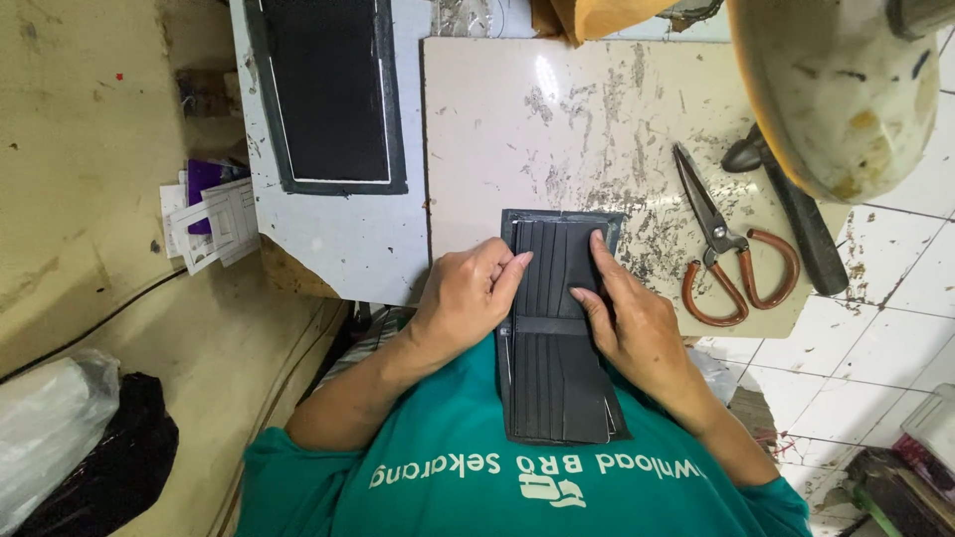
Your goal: Assembling a leather wallet by aligning components, folding, and hammering edges
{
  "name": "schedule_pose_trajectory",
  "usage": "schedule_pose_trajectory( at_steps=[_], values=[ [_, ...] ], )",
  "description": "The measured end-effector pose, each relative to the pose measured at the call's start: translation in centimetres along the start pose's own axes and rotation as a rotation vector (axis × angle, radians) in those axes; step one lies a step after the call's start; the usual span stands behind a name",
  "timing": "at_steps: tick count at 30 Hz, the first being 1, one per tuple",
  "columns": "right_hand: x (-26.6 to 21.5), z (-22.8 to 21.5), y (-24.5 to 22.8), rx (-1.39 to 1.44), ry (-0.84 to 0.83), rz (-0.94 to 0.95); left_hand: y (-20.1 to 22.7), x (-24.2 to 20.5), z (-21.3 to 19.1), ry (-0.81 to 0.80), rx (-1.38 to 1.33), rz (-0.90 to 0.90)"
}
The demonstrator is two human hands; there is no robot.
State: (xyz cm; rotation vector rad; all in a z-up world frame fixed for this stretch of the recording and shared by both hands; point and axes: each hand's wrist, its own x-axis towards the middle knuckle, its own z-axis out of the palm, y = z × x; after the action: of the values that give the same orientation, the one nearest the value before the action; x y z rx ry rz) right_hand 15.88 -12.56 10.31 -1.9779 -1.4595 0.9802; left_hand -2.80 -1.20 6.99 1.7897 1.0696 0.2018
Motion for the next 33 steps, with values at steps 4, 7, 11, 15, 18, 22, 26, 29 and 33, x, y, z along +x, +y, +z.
schedule_pose_trajectory(
  at_steps=[4,7,11,15,18,22,26,29,33],
  values=[
    [0.1,-0.1,-0.3,0.014,-0.006,-0.002,0.2,0.1,-0.2,-0.007,0.008,0.007],
    [-0.1,0.0,-0.3,-0.001,-0.017,0.005,-0.3,-0.2,0.1,0.032,0.092,0.089],
    [-0.1,0.1,-0.2,-0.030,-0.016,-0.023,0.3,-0.5,-0.2,0.203,0.345,0.301],
    [0.5,-0.5,-1.3,-0.035,-0.027,-0.028,-0.4,-0.9,0.1,0.299,0.579,0.506],
    [0.0,0.1,-0.1,-0.086,-0.019,-0.036,-0.3,-0.8,0.0,0.305,0.640,0.533],
    [0.3,-0.6,-0.8,-0.088,-0.044,-0.034,0.2,-0.6,-0.5,0.291,0.673,0.549],
    [0.1,-0.9,-0.4,-0.223,-0.136,0.005,0.6,0.0,-0.9,0.248,0.655,0.561],
    [-1.0,-1.0,2.1,-0.123,-0.075,0.020,1.2,0.4,-0.4,0.260,0.674,0.614],
    [-3.6,-1.5,2.9,0.074,0.163,0.083,2.0,0.0,0.8,0.317,0.643,0.691]
  ],
)
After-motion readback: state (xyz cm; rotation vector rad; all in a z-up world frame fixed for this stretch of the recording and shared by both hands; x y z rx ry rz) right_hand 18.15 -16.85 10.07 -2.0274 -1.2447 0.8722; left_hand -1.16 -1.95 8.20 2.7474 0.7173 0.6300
